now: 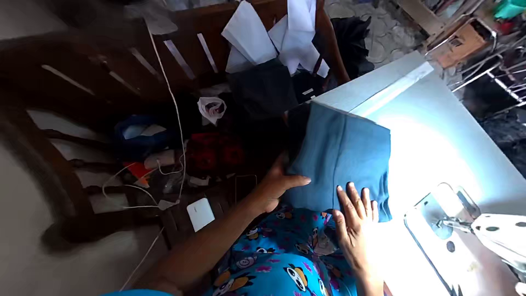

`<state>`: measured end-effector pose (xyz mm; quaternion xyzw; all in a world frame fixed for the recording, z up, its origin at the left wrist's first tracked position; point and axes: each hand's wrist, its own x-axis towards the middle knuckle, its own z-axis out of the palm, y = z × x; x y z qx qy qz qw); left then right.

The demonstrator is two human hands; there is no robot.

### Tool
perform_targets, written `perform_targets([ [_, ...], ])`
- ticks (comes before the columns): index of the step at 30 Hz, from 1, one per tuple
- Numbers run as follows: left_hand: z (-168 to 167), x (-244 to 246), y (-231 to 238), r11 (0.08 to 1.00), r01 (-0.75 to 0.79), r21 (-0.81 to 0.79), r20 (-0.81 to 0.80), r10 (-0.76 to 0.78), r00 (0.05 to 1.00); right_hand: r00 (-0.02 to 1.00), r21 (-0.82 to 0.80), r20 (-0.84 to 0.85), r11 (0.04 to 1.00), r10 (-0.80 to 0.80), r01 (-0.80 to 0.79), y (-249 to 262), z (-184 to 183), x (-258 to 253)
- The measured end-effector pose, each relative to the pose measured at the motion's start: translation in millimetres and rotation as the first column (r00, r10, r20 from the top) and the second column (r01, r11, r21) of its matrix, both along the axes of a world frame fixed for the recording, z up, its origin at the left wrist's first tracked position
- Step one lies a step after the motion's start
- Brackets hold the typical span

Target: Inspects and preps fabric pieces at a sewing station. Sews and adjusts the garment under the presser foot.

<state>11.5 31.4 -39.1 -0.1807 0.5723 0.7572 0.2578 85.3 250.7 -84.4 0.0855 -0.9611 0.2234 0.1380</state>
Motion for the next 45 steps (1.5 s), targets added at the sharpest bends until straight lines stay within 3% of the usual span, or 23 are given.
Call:
perform_targets([
  [3,4,1,-39,1.0,0.01,0.005,0.163,-0.011,0.987,0.989,-0.125,0.0,0.981,0.148,-0.146,-17,0,-16],
  [5,5,-5,-70,0.991,-0.122,0.046,0.14,0.115,0.983,0.984,-0.268,-0.056,0.946,0.172,-0.18,-26,-1,-26],
  [8,12,-28,-112,0.884,-0.401,0.24,0.024,0.408,0.913,0.993,-0.266,-0.117,0.963,0.008,-0.039,-28,-4,-33],
  [11,39,-67,-128,0.822,-0.541,0.178,-0.063,0.558,0.827,0.992,-0.183,-0.086,0.98,-0.092,0.075,-26,-9,-37],
  [14,46,-124,-116,0.794,-0.594,0.125,-0.098,0.606,0.789,0.99,-0.206,-0.088,0.974,-0.112,0.092,-28,-11,-38],
  [17,45,-189,-87,0.818,-0.56,0.136,-0.083,0.572,0.816,0.986,-0.21,-0.106,0.972,-0.13,0.106,-28,-13,-40],
  [21,51,-260,-39,0.932,-0.331,0.149,-0.166,0.354,0.921,0.987,-0.107,-0.085,0.987,-0.133,0.124,-32,-12,-42],
  [24,51,-297,-6,0.962,-0.204,0.181,-0.263,0.247,0.933,0.985,-0.066,-0.074,0.986,-0.157,0.153,-35,-13,-42],
  [26,39,-320,12,0.965,-0.208,0.163,-0.277,0.247,0.929,0.984,-0.046,-0.072,0.986,-0.166,0.163,-36,-14,-41],
  [30,-20,-347,23,0.986,-0.162,-0.042,-0.201,0.15,0.968,0.982,-0.017,-0.081,0.985,-0.173,0.172,-37,-15,-41],
  [34,-48,-335,20,0.967,-0.218,-0.134,-0.053,0.212,0.976,0.981,-0.031,-0.084,0.985,-0.174,0.172,-38,-15,-40],
  [39,-17,-271,-6,0.986,-0.143,-0.085,-0.224,0.121,0.967,0.983,-0.074,-0.105,0.987,-0.15,0.143,-38,-19,-42],
  [42,-10,-212,-28,0.977,-0.194,-0.086,-0.311,0.159,0.937,0.979,-0.23,-0.172,0.971,-0.106,0.064,-39,-20,-38],
  [43,-23,-192,-37,0.97,-0.23,-0.079,-0.327,0.193,0.925,0.973,-0.298,-0.21,0.954,-0.095,0.028,-38,-18,-31],
  [45,-81,-162,-59,0.961,-0.277,0.004,-0.344,0.262,0.902,0.946,-0.357,-0.301,0.934,-0.118,0.003,-36,-15,0],
])
